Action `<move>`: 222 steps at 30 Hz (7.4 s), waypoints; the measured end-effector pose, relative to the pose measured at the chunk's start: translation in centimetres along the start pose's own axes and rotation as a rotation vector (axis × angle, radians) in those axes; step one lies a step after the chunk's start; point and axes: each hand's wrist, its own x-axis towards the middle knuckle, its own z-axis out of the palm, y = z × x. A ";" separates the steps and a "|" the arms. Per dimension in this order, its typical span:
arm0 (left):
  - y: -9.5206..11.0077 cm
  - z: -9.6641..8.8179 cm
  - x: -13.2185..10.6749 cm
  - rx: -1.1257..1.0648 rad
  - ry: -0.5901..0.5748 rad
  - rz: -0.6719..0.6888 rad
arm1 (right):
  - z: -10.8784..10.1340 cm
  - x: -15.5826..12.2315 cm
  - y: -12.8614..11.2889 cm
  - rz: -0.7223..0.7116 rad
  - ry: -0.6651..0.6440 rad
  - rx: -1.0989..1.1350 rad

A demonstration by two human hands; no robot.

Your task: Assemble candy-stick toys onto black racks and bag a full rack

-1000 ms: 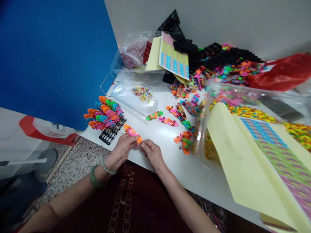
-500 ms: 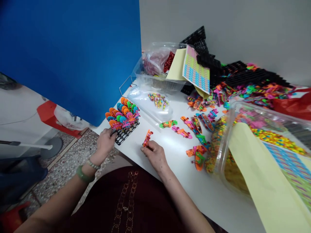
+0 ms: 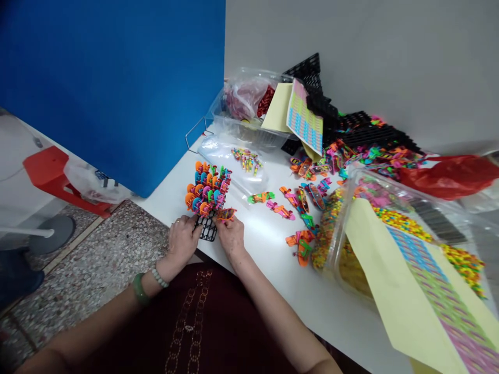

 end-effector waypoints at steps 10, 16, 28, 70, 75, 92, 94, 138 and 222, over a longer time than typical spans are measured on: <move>-0.1 0.3 -0.2 -0.029 0.021 -0.032 | 0.5 -0.3 -0.5 -0.211 -0.070 -0.218; -0.2 0.5 -0.3 -0.052 0.044 -0.029 | 0.5 0.0 0.3 -0.268 -0.042 -0.309; -0.3 0.7 -0.1 -0.018 0.098 -0.018 | 1.5 0.6 0.0 -0.344 -0.158 -0.534; 7.4 1.0 4.2 -1.600 -0.568 -0.466 | -6.6 16.6 -5.2 0.173 0.180 -0.713; 6.3 0.5 3.5 -1.544 -0.675 -0.398 | -5.3 20.1 -4.3 0.276 0.156 -0.739; 6.8 -0.6 3.8 -1.840 -0.603 -0.580 | -9.5 0.7 -1.1 -0.084 0.018 -0.145; 6.9 -0.1 3.7 -1.871 -0.557 -0.622 | -9.1 -2.7 -0.1 -0.084 0.010 -0.101; 8.1 0.6 3.3 -1.655 -0.650 -0.608 | -8.1 -5.4 2.4 -0.206 0.037 -0.313; -2.8 -0.3 1.8 0.069 0.317 0.423 | -13.2 3.7 2.5 -0.075 0.156 -0.983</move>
